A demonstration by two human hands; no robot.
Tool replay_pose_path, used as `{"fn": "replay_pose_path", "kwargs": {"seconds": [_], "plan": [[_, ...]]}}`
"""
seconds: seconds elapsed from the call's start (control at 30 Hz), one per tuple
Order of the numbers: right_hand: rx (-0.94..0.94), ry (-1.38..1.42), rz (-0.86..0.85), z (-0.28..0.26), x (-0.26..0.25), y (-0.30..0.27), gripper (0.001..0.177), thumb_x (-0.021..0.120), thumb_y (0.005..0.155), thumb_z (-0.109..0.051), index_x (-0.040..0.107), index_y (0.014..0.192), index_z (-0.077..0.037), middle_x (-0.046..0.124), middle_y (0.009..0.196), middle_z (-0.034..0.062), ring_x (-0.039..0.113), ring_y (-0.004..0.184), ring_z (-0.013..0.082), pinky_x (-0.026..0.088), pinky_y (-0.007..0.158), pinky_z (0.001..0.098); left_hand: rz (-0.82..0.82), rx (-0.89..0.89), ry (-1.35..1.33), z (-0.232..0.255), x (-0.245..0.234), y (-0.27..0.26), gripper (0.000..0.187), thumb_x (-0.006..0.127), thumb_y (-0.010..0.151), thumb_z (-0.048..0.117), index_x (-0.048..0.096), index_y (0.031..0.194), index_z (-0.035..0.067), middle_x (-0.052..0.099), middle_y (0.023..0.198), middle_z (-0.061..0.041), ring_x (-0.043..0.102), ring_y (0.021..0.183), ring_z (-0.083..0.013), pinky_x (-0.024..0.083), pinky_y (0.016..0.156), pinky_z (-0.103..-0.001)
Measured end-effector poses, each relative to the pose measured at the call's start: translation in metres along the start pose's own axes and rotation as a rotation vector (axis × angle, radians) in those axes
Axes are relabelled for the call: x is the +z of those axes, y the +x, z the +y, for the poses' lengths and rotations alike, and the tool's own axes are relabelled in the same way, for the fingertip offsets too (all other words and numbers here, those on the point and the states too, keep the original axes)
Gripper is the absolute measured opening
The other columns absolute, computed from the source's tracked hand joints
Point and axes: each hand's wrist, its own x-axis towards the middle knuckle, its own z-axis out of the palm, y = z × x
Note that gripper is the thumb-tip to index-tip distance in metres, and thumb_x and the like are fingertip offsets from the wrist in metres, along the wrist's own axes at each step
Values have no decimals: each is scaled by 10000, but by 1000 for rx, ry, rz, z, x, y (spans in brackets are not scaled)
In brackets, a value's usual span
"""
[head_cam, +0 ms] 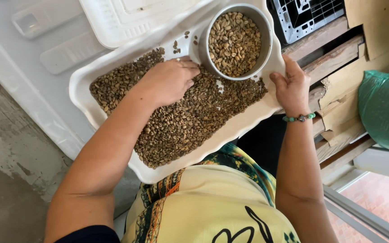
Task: Manually sorting green coffee beans to remove defects and placing them in a bowl
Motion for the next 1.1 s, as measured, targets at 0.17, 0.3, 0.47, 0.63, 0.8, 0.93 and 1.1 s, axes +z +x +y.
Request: {"fn": "replay_pose_path", "kwargs": {"seconds": [0.17,0.3,0.47,0.63,0.8,0.93,1.1], "plan": [[50,-3,-54,-12,-4,4,471,763,915,11,644,1370,-14,739,1041,181,706,910,331,593,785,428,222,161,-76,-3,-15,-3,235,562,1033,20,716,1209,-7,734,1174,-219,737,1015,-313,570,994,-461],[43,-37,-97,-16,-7,7,472,731,918,85,606,1373,61,734,1059,179,703,830,248,629,731,357,725,428,222,-36,-23,6,201,705,948,-118,751,1104,1,763,1015,-168,672,909,-311,640,840,-423],[-16,-60,-112,-16,-9,15,486,719,932,76,619,1403,11,714,988,151,658,773,241,596,651,355,567,32,479,-58,-35,18,283,678,1043,173,616,1296,63,666,987,-127,614,832,-323,513,635,-458],[-54,-140,-158,-27,-12,29,428,701,963,110,602,1372,31,731,1081,232,746,877,325,684,654,329,478,-181,472,-63,-22,28,153,556,1132,188,569,1066,51,655,720,-102,635,565,-372,464,442,-504],[-94,-256,-152,-22,-12,43,444,736,974,65,618,1396,-10,747,1047,248,748,834,349,676,616,376,577,-307,505,-59,-11,35,198,605,1103,246,611,1030,62,574,663,-23,531,517,-218,421,354,-364],[-70,-228,-120,-29,-13,48,490,766,938,47,642,1405,-34,768,1042,201,747,854,299,653,727,433,625,-355,527,-62,-6,45,253,655,1069,326,626,1058,75,635,702,-48,593,572,-247,467,365,-391],[-34,-702,28,-25,3,34,426,802,985,-252,627,1351,-124,727,1074,138,616,984,299,511,866,410,644,-391,545,-61,-1,48,340,674,1058,422,619,974,97,546,639,10,476,499,-163,401,349,-321]]}}
